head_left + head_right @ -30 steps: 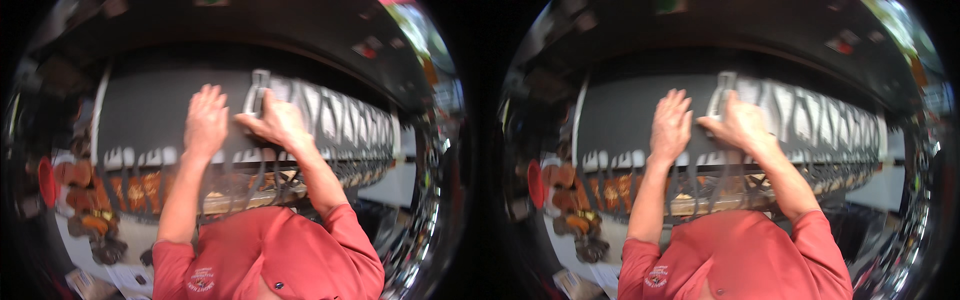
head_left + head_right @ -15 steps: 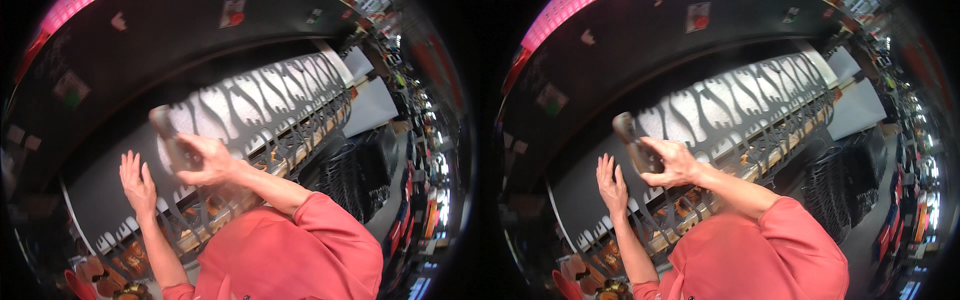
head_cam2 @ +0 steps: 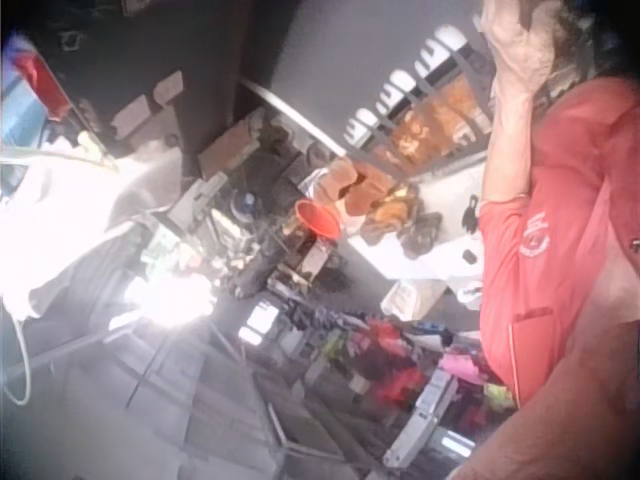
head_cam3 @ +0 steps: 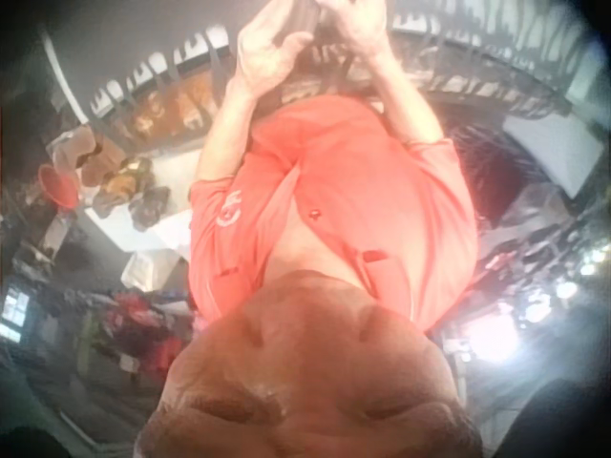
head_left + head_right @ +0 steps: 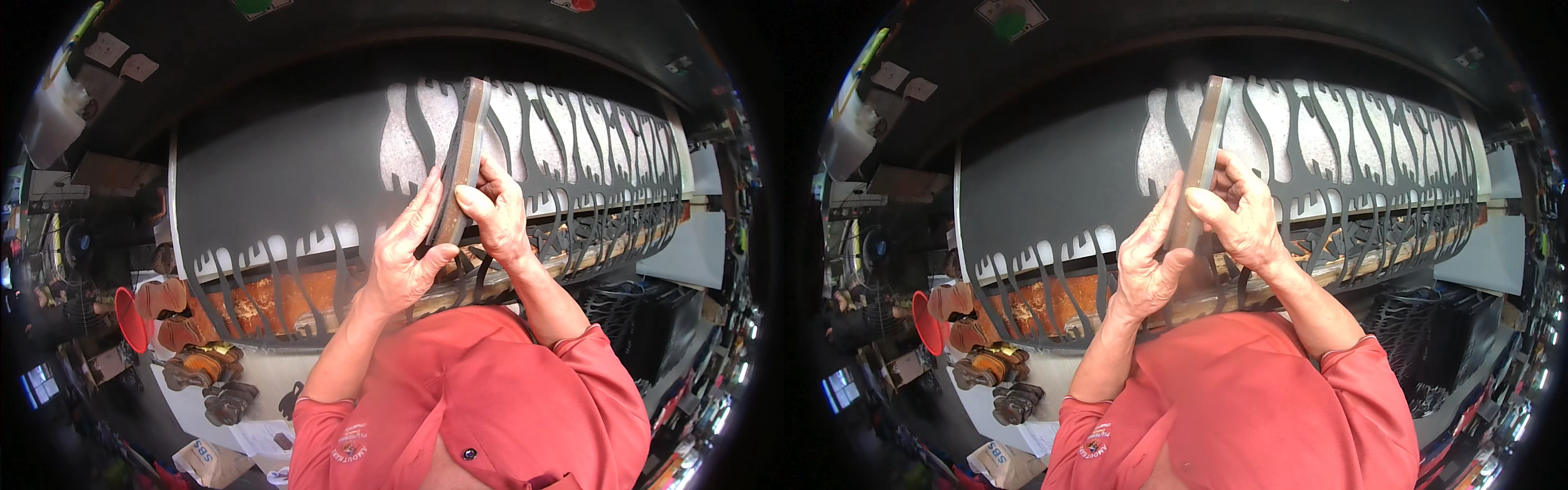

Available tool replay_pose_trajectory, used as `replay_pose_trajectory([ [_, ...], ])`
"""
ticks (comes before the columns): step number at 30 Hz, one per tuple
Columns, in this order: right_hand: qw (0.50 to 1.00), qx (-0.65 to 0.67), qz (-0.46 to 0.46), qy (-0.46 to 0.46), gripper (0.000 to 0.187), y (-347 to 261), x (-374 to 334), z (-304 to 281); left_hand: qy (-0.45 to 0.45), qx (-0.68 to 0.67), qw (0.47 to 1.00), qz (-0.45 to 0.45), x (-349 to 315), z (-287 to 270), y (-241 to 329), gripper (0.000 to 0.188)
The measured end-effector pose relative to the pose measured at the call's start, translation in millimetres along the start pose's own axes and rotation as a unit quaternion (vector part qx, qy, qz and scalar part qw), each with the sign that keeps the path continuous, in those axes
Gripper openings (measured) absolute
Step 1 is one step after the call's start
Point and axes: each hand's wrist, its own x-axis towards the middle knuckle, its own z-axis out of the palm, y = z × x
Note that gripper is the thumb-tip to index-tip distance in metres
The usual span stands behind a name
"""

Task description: The person repeatedly picks up a long strip of black rubber parts from a workbench, separates individual pieces by hand, and places them into a pile. The process is continuous and repetitive throughout the clip.

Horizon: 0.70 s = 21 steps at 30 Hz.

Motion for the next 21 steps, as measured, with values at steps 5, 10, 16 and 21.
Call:
replay_pose_trajectory([
  [5, 0.999, -0.029, 0.035, -0.028, 0.060, -5.2, 2.0, 6.0, 0.042, -0.048, 0.998, -0.031, -9.2, -8.9, -4.0, 0.052],
  [10, 0.989, -0.050, 0.109, -0.088, 0.049, -15.6, 7.3, 4.7, 0.100, 0.048, 0.989, -0.103, -14.9, -22.4, 3.0, 0.038],
  [16, 0.946, -0.122, 0.200, -0.225, 0.047, -47.7, 14.9, -21.9, 0.190, 0.158, 0.961, -0.122, -28.0, -102.6, -9.3, 0.025],
  [21, 0.932, -0.085, 0.242, -0.256, 0.054, -59.1, 4.8, -50.2, 0.212, 0.113, 0.955, -0.173, -50.3, -126.9, -21.8, 0.024],
])
